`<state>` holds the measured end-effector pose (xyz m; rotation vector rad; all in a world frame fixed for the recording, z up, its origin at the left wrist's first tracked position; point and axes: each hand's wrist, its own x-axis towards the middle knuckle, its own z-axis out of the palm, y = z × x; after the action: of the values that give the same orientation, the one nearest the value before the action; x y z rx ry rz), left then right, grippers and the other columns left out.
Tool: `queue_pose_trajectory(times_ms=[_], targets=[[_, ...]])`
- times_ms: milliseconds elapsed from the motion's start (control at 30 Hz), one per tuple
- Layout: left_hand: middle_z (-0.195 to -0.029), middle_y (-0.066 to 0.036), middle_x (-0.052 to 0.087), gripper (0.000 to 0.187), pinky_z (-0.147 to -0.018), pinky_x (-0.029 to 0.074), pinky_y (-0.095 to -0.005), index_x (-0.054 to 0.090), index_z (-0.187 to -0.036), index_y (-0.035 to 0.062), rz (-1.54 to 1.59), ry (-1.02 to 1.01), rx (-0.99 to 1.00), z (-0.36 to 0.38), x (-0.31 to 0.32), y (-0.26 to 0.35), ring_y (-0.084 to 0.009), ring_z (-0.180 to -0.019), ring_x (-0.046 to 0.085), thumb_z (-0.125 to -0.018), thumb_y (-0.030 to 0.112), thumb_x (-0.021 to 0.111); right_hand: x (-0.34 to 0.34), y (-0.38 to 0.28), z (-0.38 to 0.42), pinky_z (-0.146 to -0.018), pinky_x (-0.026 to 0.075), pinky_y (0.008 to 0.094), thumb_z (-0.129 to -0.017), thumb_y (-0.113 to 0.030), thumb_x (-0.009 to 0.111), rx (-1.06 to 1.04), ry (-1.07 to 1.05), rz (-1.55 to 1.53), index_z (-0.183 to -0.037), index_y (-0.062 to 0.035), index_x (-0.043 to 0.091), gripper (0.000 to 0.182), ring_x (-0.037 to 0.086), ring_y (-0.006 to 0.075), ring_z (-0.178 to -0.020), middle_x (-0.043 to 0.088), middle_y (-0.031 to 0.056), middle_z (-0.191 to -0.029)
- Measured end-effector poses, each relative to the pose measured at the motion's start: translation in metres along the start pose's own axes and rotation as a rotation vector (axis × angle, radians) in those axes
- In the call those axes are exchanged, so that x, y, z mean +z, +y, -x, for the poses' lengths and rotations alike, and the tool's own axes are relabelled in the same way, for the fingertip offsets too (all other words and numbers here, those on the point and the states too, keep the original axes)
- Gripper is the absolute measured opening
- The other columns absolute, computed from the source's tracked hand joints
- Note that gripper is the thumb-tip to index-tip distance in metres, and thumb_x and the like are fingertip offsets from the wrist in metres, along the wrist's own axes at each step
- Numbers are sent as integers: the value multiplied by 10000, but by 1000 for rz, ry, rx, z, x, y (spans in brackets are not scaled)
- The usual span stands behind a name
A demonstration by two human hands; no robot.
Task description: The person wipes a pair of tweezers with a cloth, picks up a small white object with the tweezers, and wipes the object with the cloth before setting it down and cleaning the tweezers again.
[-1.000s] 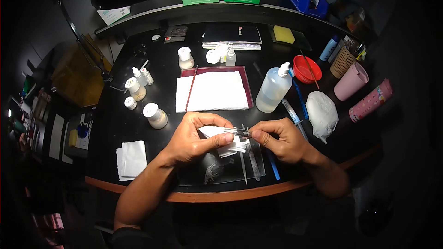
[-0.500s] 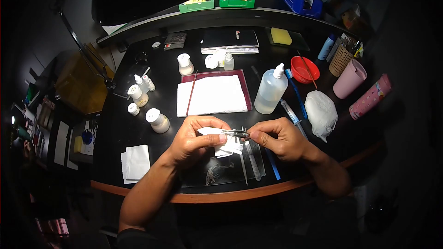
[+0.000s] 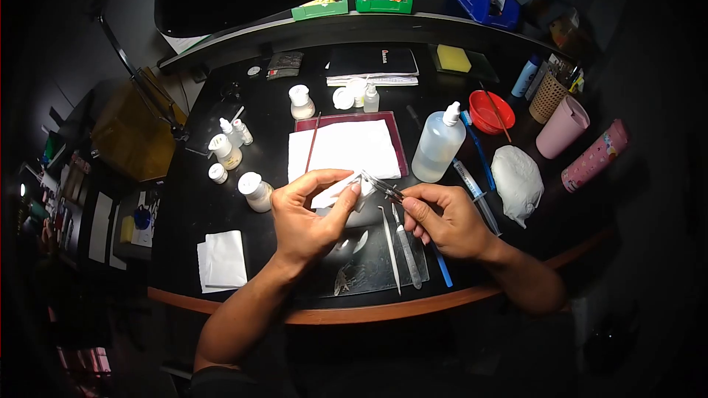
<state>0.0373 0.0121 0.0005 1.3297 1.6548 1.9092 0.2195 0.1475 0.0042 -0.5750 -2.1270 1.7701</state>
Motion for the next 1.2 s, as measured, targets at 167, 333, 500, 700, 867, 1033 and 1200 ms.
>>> queue_pose_trajectory(times_ms=[167,333,500,700,867,1033,1200], targets=[[-832,-140,745,166,-676,538,-237,758,-948,-35,-219,-55,186,-1,1,-7,-145,-761,715,-782,-22,749,4,-2,2,-573,492,218,-1017,-149,566,-9,-11,84,-1137,50,667,254,609,67,-664,674,44,-769],[-783,-140,736,150,-615,513,-237,760,-920,-38,-248,-164,139,4,5,-5,-138,-679,692,-774,-2,751,8,-2,2,-648,522,268,-995,-102,574,-118,-6,168,-1147,64,655,238,643,112,-706,697,108,-803],[-776,-124,741,127,-617,523,-231,755,-905,-34,-122,-141,14,5,7,-3,-118,-669,685,-795,27,742,10,-3,4,-658,524,284,-984,-80,577,-135,28,169,-1117,67,659,214,655,127,-713,699,129,-819],[-801,-86,734,131,-652,516,-213,745,-908,-44,40,-189,-193,1,0,-1,-83,-724,657,-844,71,755,11,-2,4,-630,520,289,-970,-61,589,-216,69,196,-1109,68,661,203,661,146,-705,694,141,-833],[-805,-79,727,152,-643,507,-199,734,-920,-45,127,-173,-301,-1,-2,1,-71,-712,644,-859,91,764,13,5,1,-573,493,298,-927,-22,632,-507,154,404,-1136,67,667,229,628,168,-640,660,140,-791],[-818,-60,709,151,-630,491,-191,716,-940,-45,385,-171,-463,-1,-5,-6,-64,-712,630,-872,82,760,11,4,2,-524,449,327,-881,5,666,-591,166,573,-1156,52,679,279,552,193,-564,573,113,-714],[-831,-61,700,146,-620,491,-193,706,-949,-45,369,-214,-430,-1,-5,-11,-63,-721,630,-882,76,754,10,6,1,-537,460,329,-847,22,683,-686,180,671,-1173,49,676,327,559,195,-589,561,95,-719]])
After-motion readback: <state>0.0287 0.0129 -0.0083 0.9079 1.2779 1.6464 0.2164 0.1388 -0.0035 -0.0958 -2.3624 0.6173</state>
